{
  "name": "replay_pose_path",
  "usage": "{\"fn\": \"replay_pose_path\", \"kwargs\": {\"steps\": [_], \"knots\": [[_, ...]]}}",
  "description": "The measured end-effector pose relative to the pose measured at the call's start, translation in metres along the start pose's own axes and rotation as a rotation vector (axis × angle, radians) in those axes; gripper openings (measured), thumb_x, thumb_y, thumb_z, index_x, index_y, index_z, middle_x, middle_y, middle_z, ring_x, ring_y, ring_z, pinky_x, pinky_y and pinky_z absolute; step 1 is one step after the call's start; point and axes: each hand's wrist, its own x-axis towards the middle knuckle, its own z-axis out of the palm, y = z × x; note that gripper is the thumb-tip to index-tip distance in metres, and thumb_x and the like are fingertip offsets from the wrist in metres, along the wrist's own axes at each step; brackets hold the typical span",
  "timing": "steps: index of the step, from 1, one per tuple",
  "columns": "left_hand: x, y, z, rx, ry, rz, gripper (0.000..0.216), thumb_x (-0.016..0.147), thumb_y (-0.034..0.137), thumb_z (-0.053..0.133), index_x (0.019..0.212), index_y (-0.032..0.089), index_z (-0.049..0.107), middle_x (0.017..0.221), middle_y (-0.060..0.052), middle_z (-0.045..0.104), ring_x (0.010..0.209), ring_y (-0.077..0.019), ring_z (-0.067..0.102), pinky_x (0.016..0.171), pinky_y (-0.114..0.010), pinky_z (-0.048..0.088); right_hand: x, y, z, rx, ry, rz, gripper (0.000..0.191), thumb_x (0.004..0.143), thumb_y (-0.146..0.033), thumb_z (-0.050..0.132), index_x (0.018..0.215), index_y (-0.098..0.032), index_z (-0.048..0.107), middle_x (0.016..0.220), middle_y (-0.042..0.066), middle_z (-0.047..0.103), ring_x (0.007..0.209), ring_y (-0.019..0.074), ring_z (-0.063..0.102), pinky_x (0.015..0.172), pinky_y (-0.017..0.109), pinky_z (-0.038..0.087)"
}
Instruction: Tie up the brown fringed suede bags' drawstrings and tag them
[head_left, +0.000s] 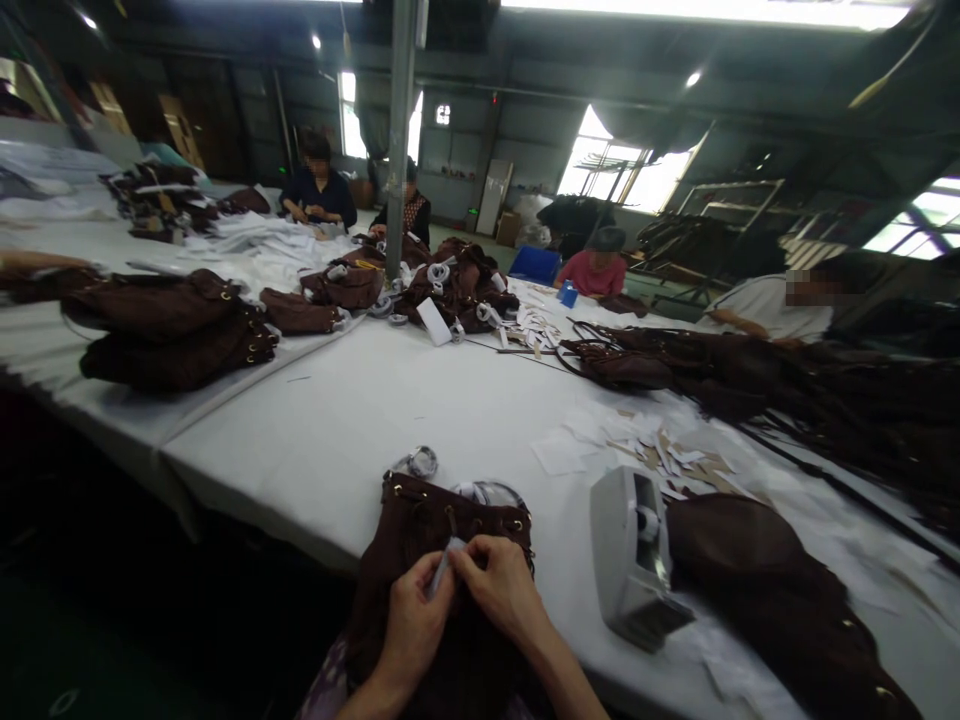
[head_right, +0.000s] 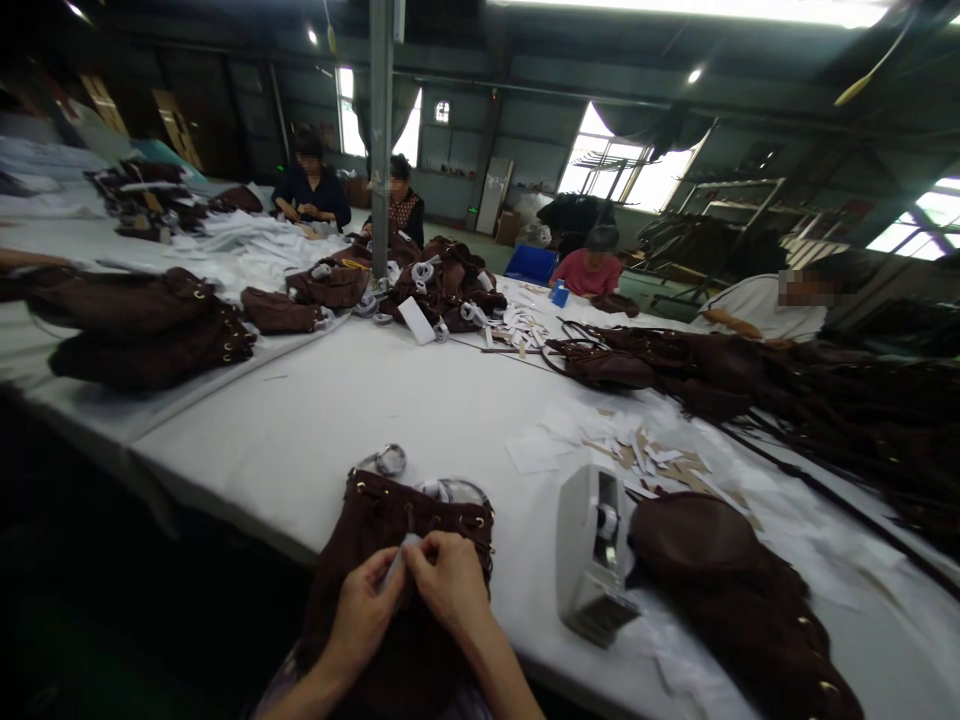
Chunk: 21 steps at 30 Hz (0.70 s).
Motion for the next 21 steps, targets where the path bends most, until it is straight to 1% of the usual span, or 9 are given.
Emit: {"fn": "replay_pose_path", "kwargs": {"steps": [6,9,12,14,16,18,19,21], "knots": [[-0.003,0.000,0.001,0.132,0.028,0.080,0.034,0.078,0.043,0.057,0.098,0.017,0.068,0.082,-0.009,0.071,0.079,-0.0245,0.065,0.072,-0.027,0.049,0.003,0.002,0.006,-0.041,0.048,0.144,0.040,0.070,-0.052,0.059,0.048,-0.019,0.060,0.048,0.003,0.061,0.047,0.0154,0.054,0.046,0.025,0.029],[-0.004,-0.006,0.001,0.182,0.053,0.121,0.029,0.079,0.038,0.057,0.099,0.019,0.068,0.089,-0.009,0.072,0.083,-0.0250,0.066,0.077,-0.027,0.048,0.004,0.003,0.010,-0.079,0.064,0.198,0.038,0.068,-0.051,0.060,0.047,-0.020,0.059,0.046,0.003,0.059,0.046,0.0158,0.053,0.046,0.026,0.028],[-0.003,-0.010,0.001,0.218,0.068,0.140,0.028,0.079,0.037,0.058,0.099,0.020,0.068,0.091,-0.010,0.071,0.083,-0.0251,0.066,0.077,-0.027,0.048,0.005,0.007,0.012,-0.037,0.081,0.206,0.039,0.068,-0.051,0.061,0.046,-0.019,0.057,0.044,0.002,0.056,0.046,0.0144,0.051,0.046,0.025,0.027],[-0.003,-0.009,0.000,0.242,0.079,0.145,0.028,0.079,0.037,0.058,0.098,0.020,0.068,0.089,-0.010,0.072,0.081,-0.0245,0.066,0.075,-0.026,0.048,0.004,0.012,0.010,0.080,0.032,0.207,0.040,0.067,-0.052,0.061,0.046,-0.018,0.056,0.043,0.000,0.053,0.044,0.0119,0.048,0.044,0.024,0.027],[-0.003,-0.004,-0.001,0.259,0.078,0.130,0.029,0.079,0.039,0.057,0.098,0.020,0.068,0.084,-0.008,0.071,0.075,-0.0226,0.066,0.069,-0.025,0.048,0.002,0.017,0.007,0.288,-0.096,0.230,0.037,0.067,-0.051,0.061,0.053,-0.017,0.057,0.043,-0.002,0.051,0.041,0.0095,0.046,0.041,0.022,0.029],[-0.004,0.001,-0.003,0.258,0.057,0.100,0.029,0.080,0.040,0.056,0.097,0.019,0.067,0.079,-0.006,0.071,0.069,-0.0203,0.064,0.063,-0.023,0.047,-0.002,0.021,0.004,0.510,-0.204,0.265,0.032,0.066,-0.048,0.062,0.062,-0.016,0.059,0.046,-0.004,0.053,0.040,0.0085,0.046,0.040,0.020,0.033],[-0.004,0.004,-0.004,0.250,0.037,0.081,0.030,0.080,0.042,0.056,0.096,0.018,0.067,0.076,-0.005,0.070,0.066,-0.0192,0.063,0.061,-0.022,0.046,-0.004,0.023,0.003,0.592,-0.226,0.279,0.031,0.066,-0.046,0.062,0.065,-0.015,0.059,0.048,-0.004,0.055,0.041,0.0084,0.048,0.040,0.020,0.035],[-0.003,0.008,-0.005,0.203,0.000,0.037,0.034,0.079,0.044,0.057,0.095,0.016,0.066,0.071,-0.004,0.068,0.060,-0.0175,0.061,0.056,-0.022,0.045,-0.007,0.024,0.002,0.685,-0.203,0.300,0.030,0.064,-0.043,0.064,0.071,-0.015,0.058,0.053,-0.003,0.057,0.043,0.0086,0.051,0.041,0.019,0.038]]}}
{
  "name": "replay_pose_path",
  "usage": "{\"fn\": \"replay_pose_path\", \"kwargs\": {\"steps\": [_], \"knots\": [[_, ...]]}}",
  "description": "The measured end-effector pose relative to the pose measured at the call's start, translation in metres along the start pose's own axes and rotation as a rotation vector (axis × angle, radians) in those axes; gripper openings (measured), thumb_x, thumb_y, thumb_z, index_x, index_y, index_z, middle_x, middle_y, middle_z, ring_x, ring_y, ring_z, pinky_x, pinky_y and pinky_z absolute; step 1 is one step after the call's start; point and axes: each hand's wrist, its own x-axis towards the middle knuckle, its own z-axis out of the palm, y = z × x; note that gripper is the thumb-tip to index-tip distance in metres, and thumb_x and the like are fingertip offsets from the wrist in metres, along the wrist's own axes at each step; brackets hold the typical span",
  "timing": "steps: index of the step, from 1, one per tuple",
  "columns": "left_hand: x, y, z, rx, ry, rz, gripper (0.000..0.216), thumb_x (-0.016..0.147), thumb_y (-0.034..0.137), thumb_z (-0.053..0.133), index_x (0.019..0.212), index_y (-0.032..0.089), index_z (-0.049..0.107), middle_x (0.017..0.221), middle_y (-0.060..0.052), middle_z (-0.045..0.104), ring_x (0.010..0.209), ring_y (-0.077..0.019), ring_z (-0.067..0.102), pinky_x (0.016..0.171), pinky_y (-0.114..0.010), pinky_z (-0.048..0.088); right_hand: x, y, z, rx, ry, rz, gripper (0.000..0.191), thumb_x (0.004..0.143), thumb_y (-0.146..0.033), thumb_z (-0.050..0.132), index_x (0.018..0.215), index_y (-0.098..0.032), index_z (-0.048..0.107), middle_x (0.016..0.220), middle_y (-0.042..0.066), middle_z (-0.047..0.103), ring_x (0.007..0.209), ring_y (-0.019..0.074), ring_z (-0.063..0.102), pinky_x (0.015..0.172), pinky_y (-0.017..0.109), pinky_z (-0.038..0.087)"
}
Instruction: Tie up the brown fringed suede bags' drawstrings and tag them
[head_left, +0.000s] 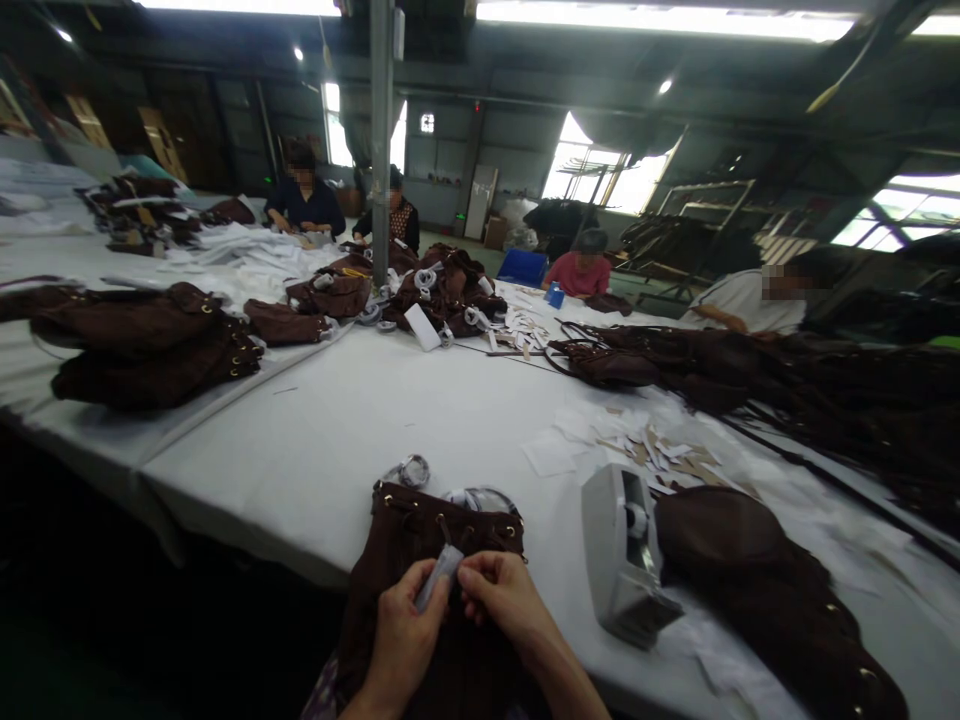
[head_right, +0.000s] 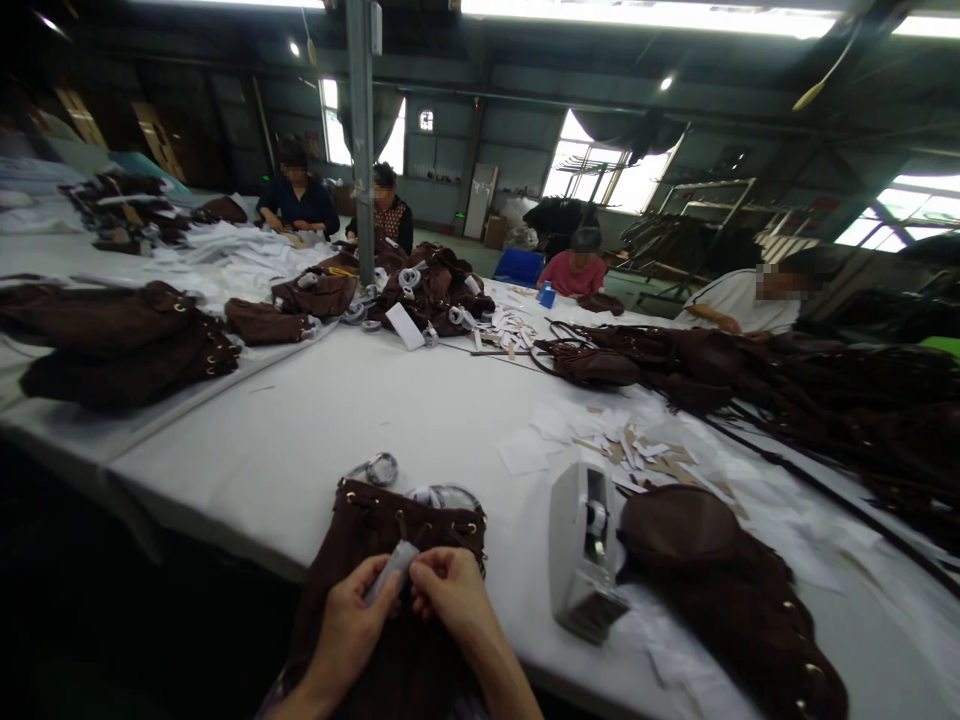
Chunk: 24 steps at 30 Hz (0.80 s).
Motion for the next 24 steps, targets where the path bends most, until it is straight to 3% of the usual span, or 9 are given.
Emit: {"fn": "replay_pose_path", "kwargs": {"steps": [5,10,14,18,21,24], "knots": [[0.002,0.008,-0.001,-0.279,-0.065,-0.138,0.041,0.072,0.049,0.065,0.091,0.012,0.066,0.069,-0.004,0.067,0.054,-0.0138,0.057,0.052,-0.021,0.046,-0.003,0.003,0.003,0.135,0.120,-0.008,0.050,0.058,-0.040,0.072,0.092,-0.019,0.043,0.050,-0.007,0.059,0.036,0.0090,0.049,0.035,0.017,0.034],[0.005,0.019,-0.002,-0.730,-0.162,-0.379,0.028,0.070,0.033,0.073,0.080,0.008,0.065,0.061,-0.002,0.062,0.046,-0.0067,0.052,0.042,-0.014,0.042,-0.001,0.013,0.009,0.217,0.077,-0.003,0.048,0.063,-0.053,0.069,0.085,-0.020,0.042,0.045,-0.008,0.054,0.029,0.0047,0.038,0.031,0.014,0.024],[0.008,0.028,-0.003,-1.054,-0.176,-0.708,0.011,0.084,0.014,0.056,0.081,0.005,0.061,0.060,-0.005,0.061,0.043,-0.0045,0.054,0.039,-0.010,0.042,0.005,0.022,0.013,0.350,0.050,-0.092,0.046,0.061,-0.055,0.071,0.075,-0.019,0.046,0.046,-0.008,0.053,0.033,0.0034,0.038,0.034,0.015,0.026],[0.011,0.033,-0.007,-1.384,-0.307,-0.924,0.029,0.095,0.016,0.034,0.087,0.000,0.057,0.062,-0.008,0.061,0.044,-0.0033,0.056,0.040,-0.007,0.042,0.009,0.026,0.015,0.402,0.020,-0.162,0.040,0.063,-0.050,0.074,0.073,-0.017,0.052,0.049,-0.006,0.054,0.036,0.0031,0.039,0.036,0.015,0.028],[0.013,0.033,-0.010,-1.402,-0.345,-0.948,0.030,0.095,0.017,0.033,0.087,0.000,0.056,0.062,-0.009,0.061,0.045,-0.0043,0.057,0.040,-0.008,0.043,0.010,0.027,0.014,0.370,0.004,-0.185,0.036,0.066,-0.047,0.072,0.074,-0.016,0.056,0.050,-0.005,0.055,0.039,0.0046,0.043,0.038,0.016,0.030],[0.013,0.027,-0.011,-1.220,-0.272,-0.863,0.021,0.092,0.015,0.042,0.084,0.002,0.057,0.061,-0.007,0.062,0.045,-0.0041,0.057,0.040,-0.008,0.042,0.010,0.029,0.013,0.300,0.006,-0.168,0.037,0.069,-0.051,0.068,0.072,-0.015,0.057,0.050,-0.004,0.055,0.036,0.0044,0.041,0.036,0.017,0.027]]}}
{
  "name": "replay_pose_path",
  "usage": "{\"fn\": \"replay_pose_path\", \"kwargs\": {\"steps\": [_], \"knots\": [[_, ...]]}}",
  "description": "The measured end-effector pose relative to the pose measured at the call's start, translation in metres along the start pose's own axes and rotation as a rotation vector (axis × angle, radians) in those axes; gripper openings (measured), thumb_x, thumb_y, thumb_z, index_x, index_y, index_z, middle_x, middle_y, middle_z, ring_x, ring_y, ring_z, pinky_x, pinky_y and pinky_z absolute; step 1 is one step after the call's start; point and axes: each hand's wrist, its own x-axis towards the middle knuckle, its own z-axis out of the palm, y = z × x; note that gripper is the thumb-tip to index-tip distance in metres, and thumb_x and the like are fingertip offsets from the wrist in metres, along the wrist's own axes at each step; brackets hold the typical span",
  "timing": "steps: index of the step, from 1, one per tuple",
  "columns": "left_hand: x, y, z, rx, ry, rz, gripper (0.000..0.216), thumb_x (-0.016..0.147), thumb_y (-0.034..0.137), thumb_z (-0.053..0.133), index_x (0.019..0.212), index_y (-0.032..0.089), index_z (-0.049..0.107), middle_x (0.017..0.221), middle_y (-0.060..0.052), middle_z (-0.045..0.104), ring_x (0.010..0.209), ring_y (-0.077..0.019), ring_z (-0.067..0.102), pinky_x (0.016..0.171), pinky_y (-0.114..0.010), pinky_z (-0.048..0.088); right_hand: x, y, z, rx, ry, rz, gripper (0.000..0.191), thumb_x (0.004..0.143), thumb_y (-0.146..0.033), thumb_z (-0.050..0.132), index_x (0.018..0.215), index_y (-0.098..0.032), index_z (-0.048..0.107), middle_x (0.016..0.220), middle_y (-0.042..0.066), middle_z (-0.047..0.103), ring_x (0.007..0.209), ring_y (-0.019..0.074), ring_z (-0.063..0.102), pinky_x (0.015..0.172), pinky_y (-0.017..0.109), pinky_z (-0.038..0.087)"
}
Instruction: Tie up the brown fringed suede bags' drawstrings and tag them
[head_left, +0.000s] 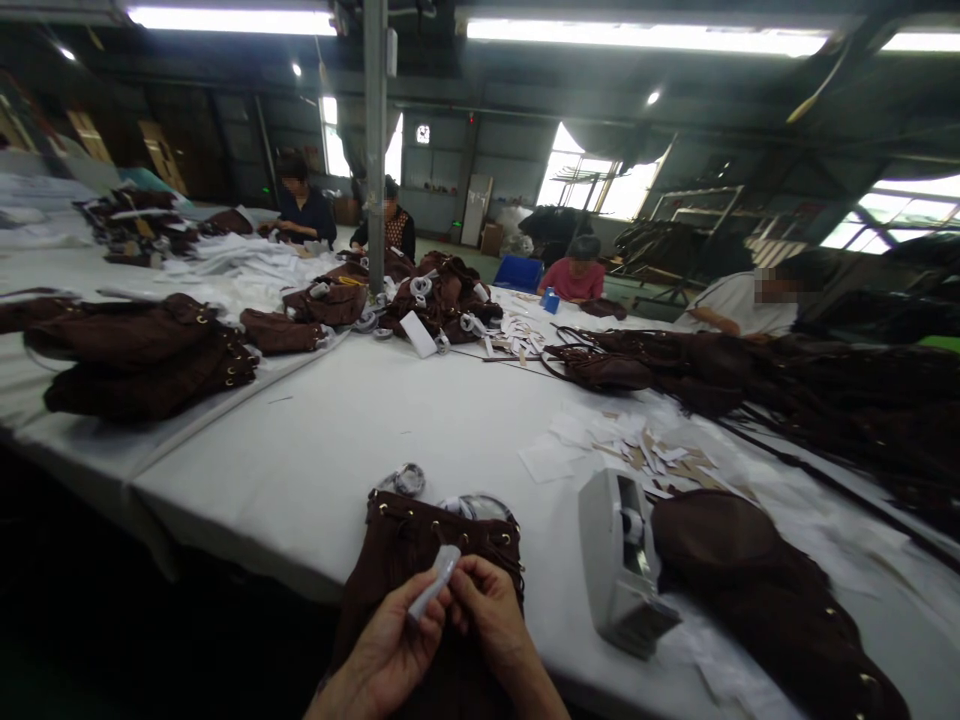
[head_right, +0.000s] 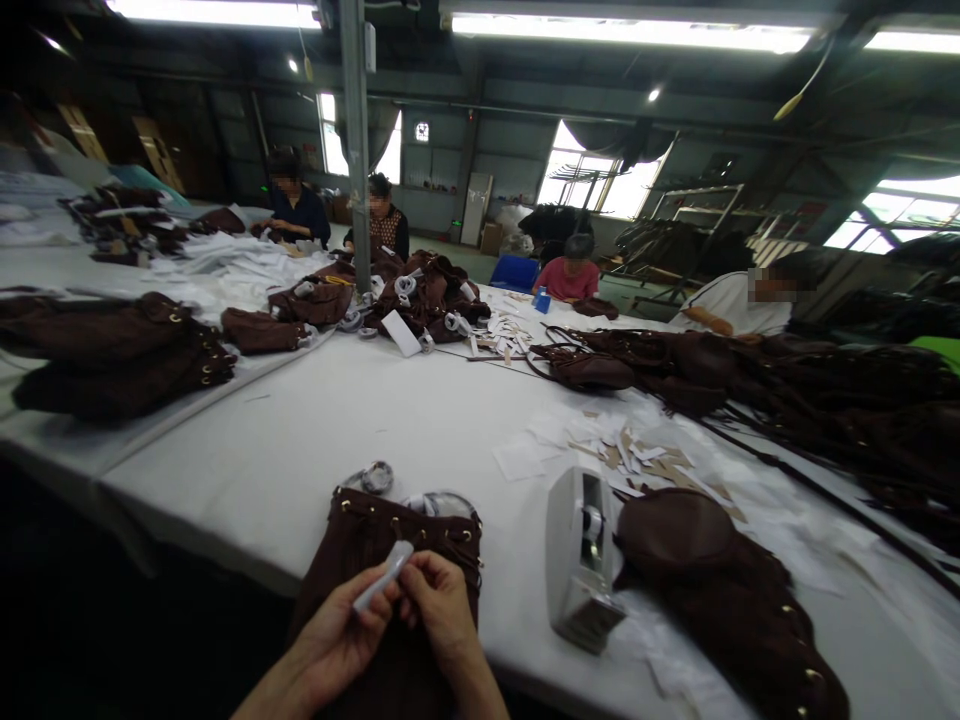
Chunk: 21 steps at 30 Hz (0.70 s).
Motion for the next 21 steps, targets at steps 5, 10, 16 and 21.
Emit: {"fn": "replay_pose_path", "kwargs": {"steps": [5,10,16,21], "knots": [[0.004,-0.004,-0.008,0.625,0.027,0.381,0.023,0.075,0.029,0.070,0.076,0.008,0.060,0.059,-0.004,0.063,0.043,-0.0066,0.054,0.036,-0.012,0.038,0.002,-0.003,0.005,-0.124,0.073,0.049,0.058,0.077,-0.067,0.044,0.051,-0.016,0.048,0.038,-0.005,0.042,0.032,0.0041,0.031,0.034,0.019,0.019],[0.002,-0.006,-0.011,0.774,0.065,0.468,0.035,0.068,0.041,0.074,0.079,0.009,0.062,0.055,-0.002,0.062,0.044,-0.0082,0.054,0.039,-0.014,0.039,0.008,-0.011,0.017,-0.204,0.107,0.003,0.045,0.067,-0.056,0.065,0.057,-0.014,0.052,0.049,-0.003,0.050,0.044,0.0076,0.041,0.041,0.020,0.029],[-0.007,-0.010,-0.016,0.355,0.136,0.255,0.022,0.076,0.026,0.069,0.088,0.013,0.057,0.073,-0.008,0.068,0.059,-0.0131,0.063,0.052,-0.020,0.050,0.010,-0.010,0.018,-0.146,0.087,-0.007,0.040,0.070,-0.052,0.064,0.059,-0.015,0.051,0.050,-0.003,0.048,0.045,0.0079,0.040,0.042,0.021,0.030],[-0.010,-0.012,-0.016,0.306,0.168,0.247,0.011,0.080,0.015,0.064,0.087,0.010,0.057,0.073,-0.010,0.068,0.059,-0.0122,0.064,0.054,-0.019,0.052,0.008,-0.011,0.020,-0.191,0.128,-0.036,0.040,0.070,-0.050,0.065,0.059,-0.014,0.052,0.052,-0.003,0.046,0.048,0.0074,0.038,0.044,0.021,0.029]]}}
